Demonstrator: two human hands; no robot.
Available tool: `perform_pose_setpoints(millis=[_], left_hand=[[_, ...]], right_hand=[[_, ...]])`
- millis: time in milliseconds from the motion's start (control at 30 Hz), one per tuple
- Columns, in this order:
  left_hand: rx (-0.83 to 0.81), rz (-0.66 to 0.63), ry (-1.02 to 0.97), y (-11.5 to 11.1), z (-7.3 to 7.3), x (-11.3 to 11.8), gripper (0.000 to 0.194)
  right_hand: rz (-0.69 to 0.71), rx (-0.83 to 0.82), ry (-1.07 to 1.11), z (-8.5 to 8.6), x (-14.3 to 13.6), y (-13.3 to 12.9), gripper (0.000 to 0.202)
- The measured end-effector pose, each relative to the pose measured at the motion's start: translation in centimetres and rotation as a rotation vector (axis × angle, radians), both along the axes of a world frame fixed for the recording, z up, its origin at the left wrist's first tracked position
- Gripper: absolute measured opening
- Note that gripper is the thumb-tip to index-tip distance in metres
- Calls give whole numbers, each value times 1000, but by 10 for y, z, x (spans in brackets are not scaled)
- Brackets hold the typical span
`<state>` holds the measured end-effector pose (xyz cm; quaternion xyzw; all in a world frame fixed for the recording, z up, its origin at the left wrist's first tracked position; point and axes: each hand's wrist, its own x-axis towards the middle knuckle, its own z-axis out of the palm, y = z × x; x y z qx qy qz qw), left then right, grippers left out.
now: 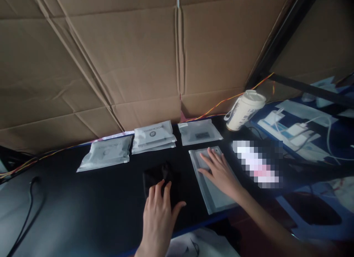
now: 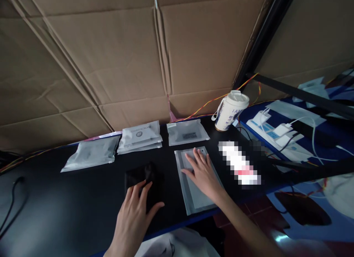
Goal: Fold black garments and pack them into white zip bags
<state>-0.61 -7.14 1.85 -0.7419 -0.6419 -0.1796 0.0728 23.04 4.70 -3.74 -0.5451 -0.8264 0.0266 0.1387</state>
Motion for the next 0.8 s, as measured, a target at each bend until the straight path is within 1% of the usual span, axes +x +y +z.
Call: perform_pose_setpoints(millis=[67,100,200,267,300,367,433,500,567,667,733,800], left_hand=[[-16,20,27,4,-2,12,49],[-27,27,32,6,-2,19,45],[-61,22,-12,14,-1,40,22],[-85,17,-99,19,2,51,10],[-99,18,-158,22,3,54,7],[-120,20,-310,28,6,53,7],[-161,25,-527,31,9,45,8],[-215,81,-793,30,9,28,12],[-225,225,-1041,22,7,7,17],[-124,497,-1328,-2,1,-26,22],[-39,602,-1439,-21,-4,-44,24],[66,680,-1406,-38,-7,-58,30]], right_hand=[[-7,7,-12,-1,7,4,65],[-6,11,-13,-1,11,6,65],[0,12,-11,0,19,10,64],[-1,7,-12,1,22,10,64],[-5,5,-13,1,24,11,64],[-10,5,-14,2,26,11,64],[-9,6,-13,3,29,11,63],[-6,11,-8,4,31,11,63],[-4,19,2,4,34,11,63],[9,47,22,4,36,10,60],[26,77,47,5,36,10,57],[45,115,98,10,35,10,50]])
